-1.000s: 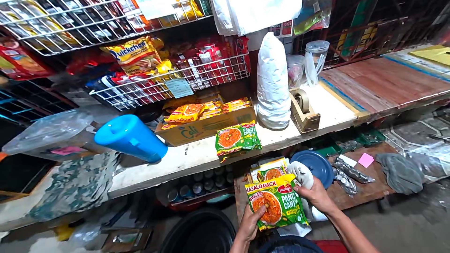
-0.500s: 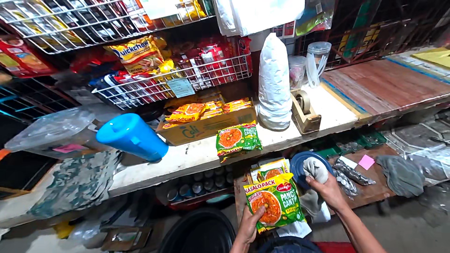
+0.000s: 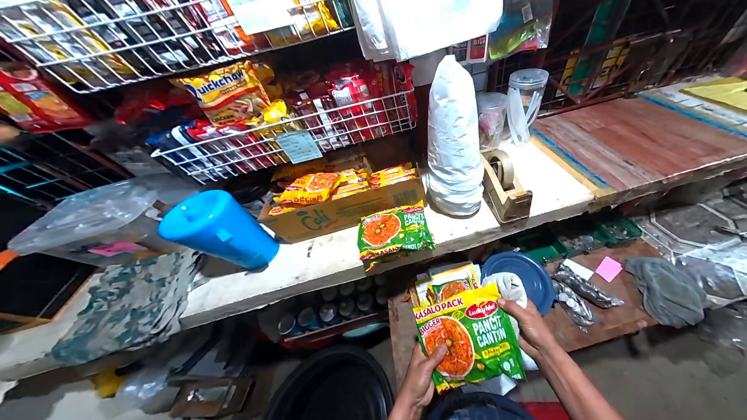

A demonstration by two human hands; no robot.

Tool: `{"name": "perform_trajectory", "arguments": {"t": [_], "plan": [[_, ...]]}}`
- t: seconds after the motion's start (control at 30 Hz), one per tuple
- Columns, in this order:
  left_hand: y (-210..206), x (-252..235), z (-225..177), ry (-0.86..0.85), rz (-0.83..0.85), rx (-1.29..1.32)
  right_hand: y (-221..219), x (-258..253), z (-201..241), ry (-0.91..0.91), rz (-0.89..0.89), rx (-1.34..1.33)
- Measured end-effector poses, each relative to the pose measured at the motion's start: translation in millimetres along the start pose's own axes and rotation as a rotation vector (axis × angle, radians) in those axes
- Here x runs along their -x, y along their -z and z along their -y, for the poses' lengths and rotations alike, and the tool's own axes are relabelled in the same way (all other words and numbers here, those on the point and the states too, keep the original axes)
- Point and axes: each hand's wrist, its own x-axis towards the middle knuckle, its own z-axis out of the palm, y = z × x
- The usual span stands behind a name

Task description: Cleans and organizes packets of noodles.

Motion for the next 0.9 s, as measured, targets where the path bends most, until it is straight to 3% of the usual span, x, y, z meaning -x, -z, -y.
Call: {"name": "perform_trajectory", "arguments": {"t": [0.1, 0.2, 0.3, 0.5, 0.63, 0.77, 0.9], "plan": [[2, -2, 0, -0.017, -0.002, -0.014, 6, -8, 2, 0.116, 0.096, 0.197], [2, -3, -2, -0.041, 0.010, -0.058, 9, -21, 2, 0.296, 0.036, 0.491], [-6, -3, -4, -0.081, -0.057, -0.059, 11, -31, 1, 0.245, -0.028, 0.469], [0, -13, -12, -0.172, -0.202, -0.048, 28, -15, 4, 0.081, 0.148, 0.628], [-1, -13, -13, -0.154, -0.194, -0.049, 32, -13, -13, 0.229, 0.273, 0.712], [-3, -8, -11, -0.131, -0.133, -0.026, 36, -21, -9, 0.253, 0.199, 0.585], [-12, -10, -14, -0.082, -0.145, 0.043, 43, -26, 15, 0.202, 0.004, 0.668]]}}
